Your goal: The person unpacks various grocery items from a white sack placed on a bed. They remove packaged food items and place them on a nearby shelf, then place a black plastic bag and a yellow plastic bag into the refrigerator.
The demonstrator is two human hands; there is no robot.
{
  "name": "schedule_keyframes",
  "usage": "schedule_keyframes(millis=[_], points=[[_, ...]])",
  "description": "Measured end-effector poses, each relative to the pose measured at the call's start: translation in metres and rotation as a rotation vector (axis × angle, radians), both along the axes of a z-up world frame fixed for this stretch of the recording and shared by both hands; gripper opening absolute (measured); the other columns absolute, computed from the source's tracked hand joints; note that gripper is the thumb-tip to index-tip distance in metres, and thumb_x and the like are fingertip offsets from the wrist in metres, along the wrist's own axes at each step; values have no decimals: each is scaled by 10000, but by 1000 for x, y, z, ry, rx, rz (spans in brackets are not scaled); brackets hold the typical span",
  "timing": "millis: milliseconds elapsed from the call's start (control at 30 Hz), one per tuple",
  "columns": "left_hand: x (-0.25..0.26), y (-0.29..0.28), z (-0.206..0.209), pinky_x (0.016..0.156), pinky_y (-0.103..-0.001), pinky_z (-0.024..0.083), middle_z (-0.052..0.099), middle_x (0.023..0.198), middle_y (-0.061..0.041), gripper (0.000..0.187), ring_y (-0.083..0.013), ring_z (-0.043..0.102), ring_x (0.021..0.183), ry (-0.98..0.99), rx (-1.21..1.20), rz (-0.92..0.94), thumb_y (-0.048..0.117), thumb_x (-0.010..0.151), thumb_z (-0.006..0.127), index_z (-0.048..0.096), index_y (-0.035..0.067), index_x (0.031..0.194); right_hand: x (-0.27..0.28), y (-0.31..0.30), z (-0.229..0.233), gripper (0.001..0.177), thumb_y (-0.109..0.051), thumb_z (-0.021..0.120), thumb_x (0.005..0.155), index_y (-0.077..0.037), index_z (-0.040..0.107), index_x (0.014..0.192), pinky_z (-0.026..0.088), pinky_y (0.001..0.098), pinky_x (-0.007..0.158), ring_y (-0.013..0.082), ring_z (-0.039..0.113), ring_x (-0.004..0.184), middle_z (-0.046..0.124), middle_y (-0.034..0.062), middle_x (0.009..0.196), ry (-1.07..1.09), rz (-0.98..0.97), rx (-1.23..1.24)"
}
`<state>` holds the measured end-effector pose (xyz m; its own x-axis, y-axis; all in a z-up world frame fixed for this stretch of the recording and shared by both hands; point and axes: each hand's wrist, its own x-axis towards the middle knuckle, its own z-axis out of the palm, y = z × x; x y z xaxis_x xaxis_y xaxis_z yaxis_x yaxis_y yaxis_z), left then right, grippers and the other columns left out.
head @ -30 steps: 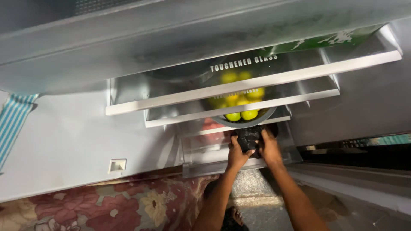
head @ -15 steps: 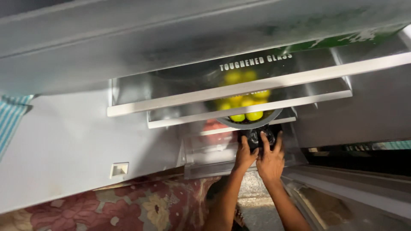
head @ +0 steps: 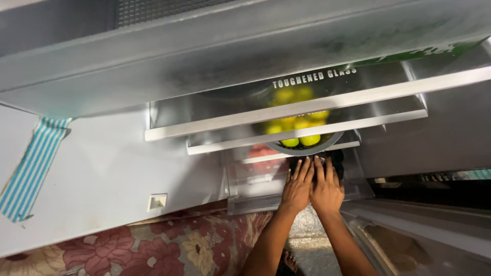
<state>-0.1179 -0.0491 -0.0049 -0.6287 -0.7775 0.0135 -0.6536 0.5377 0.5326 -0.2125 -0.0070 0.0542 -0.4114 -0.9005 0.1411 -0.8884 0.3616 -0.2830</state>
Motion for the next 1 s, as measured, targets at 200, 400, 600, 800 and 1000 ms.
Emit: schedule_keyframes(millis=[200,400,600,800,1000], points=[[-17,-26,-9,1225,-581,228,177,1720,-4,715,-256,244,1572,-170,52,-35,319,958,602,321,161,1596,-2,-9,0,754,-237,634,814,-262,426,1538,471,517,1030,349,578,1293,433,137,1589,-28,-37,-40],[-18,-28,-15,1194,-561,249,132,1720,-1,766,-311,245,1535,-120,136,-16,326,967,563,211,236,1641,-7,-9,-15,709,-274,604,861,-273,399,1540,396,604,1110,315,486,1382,345,101,1650,-84,-72,60],[-6,-3,-14,1066,-510,443,185,1727,-138,765,-385,360,1488,6,202,62,242,936,600,277,197,1628,-10,-10,-34,732,-425,530,933,-302,269,1605,257,730,1131,279,247,1541,169,78,1718,-31,-68,192],[36,52,-8,1147,-487,424,380,1610,-238,681,-395,415,1432,13,92,221,345,994,643,391,49,1553,-15,-5,-41,943,-639,534,837,-283,139,1616,175,748,1096,312,156,1534,68,113,1688,-57,-8,302],[66,71,29,1212,-565,193,275,1657,-167,737,-321,231,1540,-111,113,86,345,921,663,376,56,1535,-5,43,-58,822,-620,418,978,-187,182,1635,86,744,1176,236,151,1582,161,22,1706,79,76,278]])
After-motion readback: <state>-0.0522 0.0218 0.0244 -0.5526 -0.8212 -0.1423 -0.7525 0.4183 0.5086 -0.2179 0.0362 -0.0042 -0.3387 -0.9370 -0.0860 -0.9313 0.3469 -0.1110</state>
